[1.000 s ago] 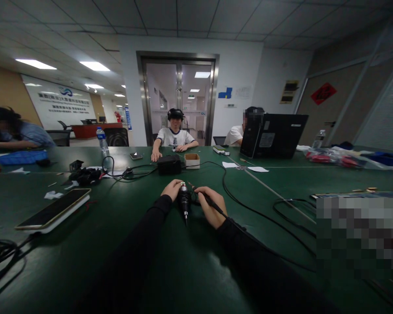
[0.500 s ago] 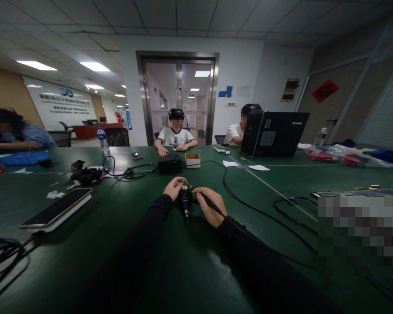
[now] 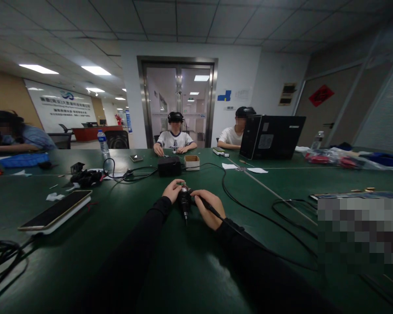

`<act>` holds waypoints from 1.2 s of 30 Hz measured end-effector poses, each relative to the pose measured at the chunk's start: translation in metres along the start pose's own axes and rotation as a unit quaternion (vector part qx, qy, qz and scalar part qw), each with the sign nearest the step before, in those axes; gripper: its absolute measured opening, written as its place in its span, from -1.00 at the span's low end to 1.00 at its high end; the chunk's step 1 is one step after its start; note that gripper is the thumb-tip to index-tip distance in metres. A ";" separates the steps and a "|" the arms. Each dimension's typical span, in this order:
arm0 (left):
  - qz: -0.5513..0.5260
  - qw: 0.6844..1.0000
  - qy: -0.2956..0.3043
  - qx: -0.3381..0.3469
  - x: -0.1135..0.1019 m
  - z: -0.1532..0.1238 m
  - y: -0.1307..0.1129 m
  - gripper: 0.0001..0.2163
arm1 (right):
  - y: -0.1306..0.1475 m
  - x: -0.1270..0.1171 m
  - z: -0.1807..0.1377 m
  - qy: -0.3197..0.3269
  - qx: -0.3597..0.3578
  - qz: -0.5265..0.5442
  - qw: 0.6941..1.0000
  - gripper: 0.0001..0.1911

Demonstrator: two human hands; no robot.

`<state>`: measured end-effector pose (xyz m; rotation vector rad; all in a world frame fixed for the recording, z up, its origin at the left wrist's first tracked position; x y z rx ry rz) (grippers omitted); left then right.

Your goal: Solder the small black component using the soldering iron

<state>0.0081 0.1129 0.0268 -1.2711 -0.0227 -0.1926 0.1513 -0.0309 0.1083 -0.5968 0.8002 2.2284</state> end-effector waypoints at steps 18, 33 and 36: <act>0.008 1.000 -0.012 -0.005 -0.002 -0.002 -0.004 -0.75 | -0.001 0.006 0.000 0.020 -0.001 -0.029 0.999 -0.77; 0.006 1.000 0.004 0.005 0.001 -0.002 -0.005 -0.77 | -0.004 0.002 -0.001 0.003 0.007 -0.022 1.000 -0.77; 0.001 1.000 0.001 0.007 -0.001 -0.002 -0.005 -0.76 | -0.002 0.000 0.000 -0.001 0.003 -0.027 1.000 -0.77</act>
Point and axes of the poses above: each hand's wrist, its own z-axis towards the middle knuckle, its own x-axis out of the palm, y = z × x, the point moved 10 cm from there along z, towards the middle knuckle, and after that the axes turned 14 degrees about -z, right-handed, at the moved point
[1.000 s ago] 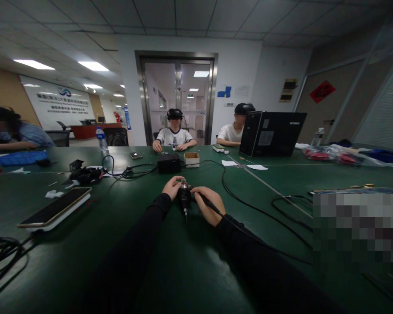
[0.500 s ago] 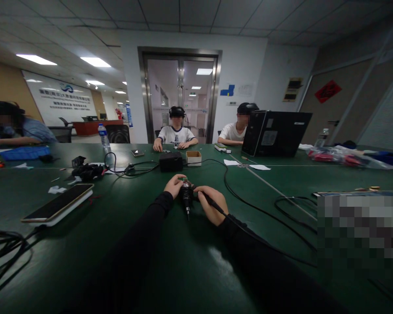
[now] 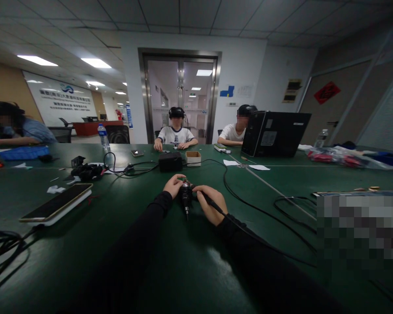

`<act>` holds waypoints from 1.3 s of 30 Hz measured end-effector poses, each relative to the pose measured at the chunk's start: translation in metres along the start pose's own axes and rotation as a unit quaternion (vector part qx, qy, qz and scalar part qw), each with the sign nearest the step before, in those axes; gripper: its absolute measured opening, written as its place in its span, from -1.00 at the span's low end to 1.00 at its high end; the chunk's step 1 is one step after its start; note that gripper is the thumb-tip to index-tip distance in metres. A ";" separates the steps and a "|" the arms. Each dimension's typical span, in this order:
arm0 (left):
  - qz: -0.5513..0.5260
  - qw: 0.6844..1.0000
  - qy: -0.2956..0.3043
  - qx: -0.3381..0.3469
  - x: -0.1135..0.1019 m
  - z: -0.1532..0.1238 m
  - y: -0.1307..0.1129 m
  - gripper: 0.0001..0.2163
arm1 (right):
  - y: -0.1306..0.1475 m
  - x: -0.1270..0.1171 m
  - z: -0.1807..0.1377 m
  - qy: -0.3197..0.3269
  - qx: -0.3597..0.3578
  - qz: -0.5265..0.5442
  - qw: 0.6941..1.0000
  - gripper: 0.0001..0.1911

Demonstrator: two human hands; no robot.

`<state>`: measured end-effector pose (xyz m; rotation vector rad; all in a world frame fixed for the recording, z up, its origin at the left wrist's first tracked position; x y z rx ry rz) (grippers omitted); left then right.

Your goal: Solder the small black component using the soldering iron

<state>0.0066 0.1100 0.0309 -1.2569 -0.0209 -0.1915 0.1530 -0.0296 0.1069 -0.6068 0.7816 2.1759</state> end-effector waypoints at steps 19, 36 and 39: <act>-0.015 1.000 -0.004 -0.001 -0.002 0.003 0.005 -0.76 | 0.001 -0.001 0.000 -0.002 0.003 -0.025 1.000 -0.79; -0.024 1.000 -0.006 0.008 -0.003 0.004 0.004 -0.74 | 0.004 0.000 0.000 0.011 -0.002 -0.030 0.999 -0.77; -0.027 1.000 -0.010 0.004 -0.005 0.005 0.007 -0.74 | 0.003 -0.003 0.000 -0.003 0.001 -0.034 0.999 -0.77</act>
Point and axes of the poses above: each hand's wrist, its own z-axis towards the middle knuckle, its own x-axis out of the palm, y = z × x, the point moved 10 cm from there along z, towards the middle knuckle, and after that the axes turned 14 degrees about -z, right-handed, at the moved point
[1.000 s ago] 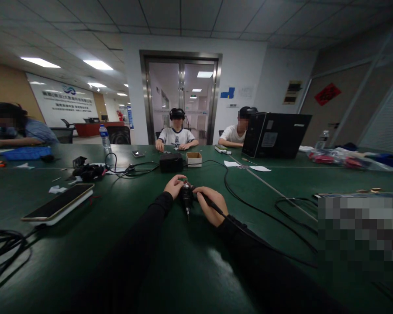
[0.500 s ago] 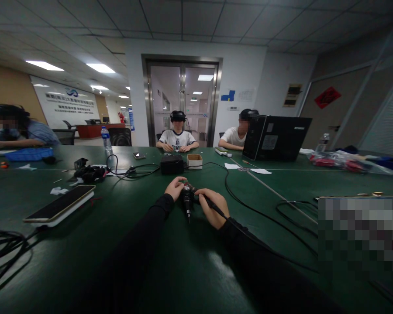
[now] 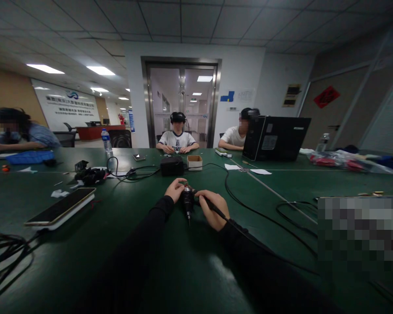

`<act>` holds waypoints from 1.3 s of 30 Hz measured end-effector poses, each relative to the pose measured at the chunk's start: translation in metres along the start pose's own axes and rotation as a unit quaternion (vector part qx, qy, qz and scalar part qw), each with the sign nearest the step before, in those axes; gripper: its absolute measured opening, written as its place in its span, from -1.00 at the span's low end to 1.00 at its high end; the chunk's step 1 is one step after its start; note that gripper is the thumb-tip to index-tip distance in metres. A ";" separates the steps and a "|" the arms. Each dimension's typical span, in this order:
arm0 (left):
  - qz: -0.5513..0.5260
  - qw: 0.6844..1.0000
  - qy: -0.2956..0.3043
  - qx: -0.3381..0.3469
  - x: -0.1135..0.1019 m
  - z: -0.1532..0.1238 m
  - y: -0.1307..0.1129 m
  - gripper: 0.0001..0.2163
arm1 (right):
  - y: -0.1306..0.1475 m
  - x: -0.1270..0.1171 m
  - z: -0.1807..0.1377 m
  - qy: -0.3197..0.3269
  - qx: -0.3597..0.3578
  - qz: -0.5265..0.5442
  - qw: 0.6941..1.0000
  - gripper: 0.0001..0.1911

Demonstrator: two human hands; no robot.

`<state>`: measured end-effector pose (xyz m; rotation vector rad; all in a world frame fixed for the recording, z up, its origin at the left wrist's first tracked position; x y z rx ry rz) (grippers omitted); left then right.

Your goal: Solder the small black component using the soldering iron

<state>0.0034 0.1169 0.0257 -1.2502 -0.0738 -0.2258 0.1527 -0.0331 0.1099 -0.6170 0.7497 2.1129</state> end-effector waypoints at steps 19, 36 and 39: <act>0.041 0.999 -0.016 -0.018 -0.004 0.001 0.008 -0.77 | -0.003 -0.005 0.000 -0.018 0.014 -0.006 1.000 -0.78; 0.228 0.972 -0.051 -0.004 -0.013 -0.012 -0.009 -0.64 | 0.000 -0.007 0.001 -0.028 0.005 -0.004 1.000 -0.79; 0.248 0.966 -0.065 -0.015 -0.015 -0.022 -0.014 -0.68 | -0.001 -0.009 0.000 -0.030 0.013 0.003 0.999 -0.79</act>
Point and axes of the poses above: each hand's wrist, its own z-axis towards the middle knuckle, its own x-axis out of the palm, y = z × x, the point moved 10 cm from there along z, towards the middle knuckle, and after that the axes turned 14 degrees about -z, right-handed, at the moved point
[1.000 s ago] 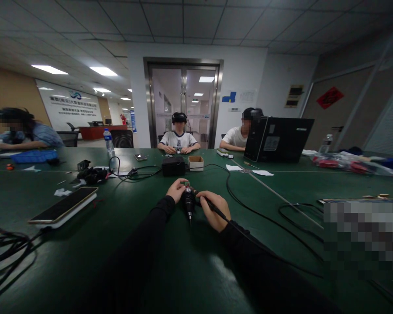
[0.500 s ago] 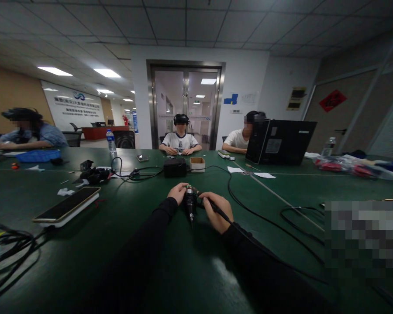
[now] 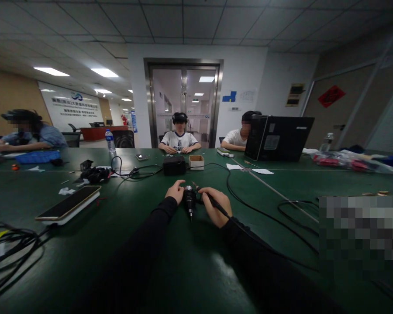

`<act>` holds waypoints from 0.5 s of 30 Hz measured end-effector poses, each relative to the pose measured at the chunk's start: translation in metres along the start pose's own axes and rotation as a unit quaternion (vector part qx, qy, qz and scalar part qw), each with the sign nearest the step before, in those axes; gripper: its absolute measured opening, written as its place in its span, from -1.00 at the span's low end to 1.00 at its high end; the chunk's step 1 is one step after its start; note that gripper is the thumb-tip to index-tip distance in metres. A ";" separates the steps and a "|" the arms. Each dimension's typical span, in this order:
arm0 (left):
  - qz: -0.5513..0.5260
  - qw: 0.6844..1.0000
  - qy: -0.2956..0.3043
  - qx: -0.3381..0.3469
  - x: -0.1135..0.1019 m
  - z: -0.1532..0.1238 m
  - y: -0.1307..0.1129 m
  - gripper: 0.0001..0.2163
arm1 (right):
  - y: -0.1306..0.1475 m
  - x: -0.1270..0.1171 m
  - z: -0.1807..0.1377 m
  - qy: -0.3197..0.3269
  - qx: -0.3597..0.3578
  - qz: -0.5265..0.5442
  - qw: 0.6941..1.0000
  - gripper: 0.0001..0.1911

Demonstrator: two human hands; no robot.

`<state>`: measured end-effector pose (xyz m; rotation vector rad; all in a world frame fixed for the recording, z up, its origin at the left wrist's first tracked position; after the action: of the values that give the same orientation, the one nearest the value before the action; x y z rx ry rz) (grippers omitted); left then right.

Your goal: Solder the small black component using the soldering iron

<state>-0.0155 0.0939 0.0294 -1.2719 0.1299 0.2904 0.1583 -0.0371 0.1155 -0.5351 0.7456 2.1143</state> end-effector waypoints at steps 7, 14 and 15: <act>-0.006 0.999 0.008 -0.037 -0.003 -0.014 -0.004 -0.76 | -0.007 -0.005 0.000 -0.009 0.017 -0.006 1.000 -0.78; 0.028 0.992 0.103 -0.065 0.019 -0.009 -0.005 -0.46 | -0.009 -0.004 0.001 -0.005 0.017 0.000 1.000 -0.79; 0.038 0.991 0.112 -0.057 0.021 -0.010 -0.008 -0.40 | -0.008 -0.003 0.001 -0.004 0.014 0.003 1.000 -0.79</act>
<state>0.0078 0.0849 0.0281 -1.4125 0.3575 0.2218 0.1665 -0.0344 0.1156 -0.5104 0.7732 2.1074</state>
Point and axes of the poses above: each hand's wrist, its own z-axis towards the middle knuckle, its own x-axis out of the palm, y = z × x, the point moved 10 cm from there along z, towards the middle knuckle, and after that the axes turned 14 degrees about -z, right-handed, at the moved point
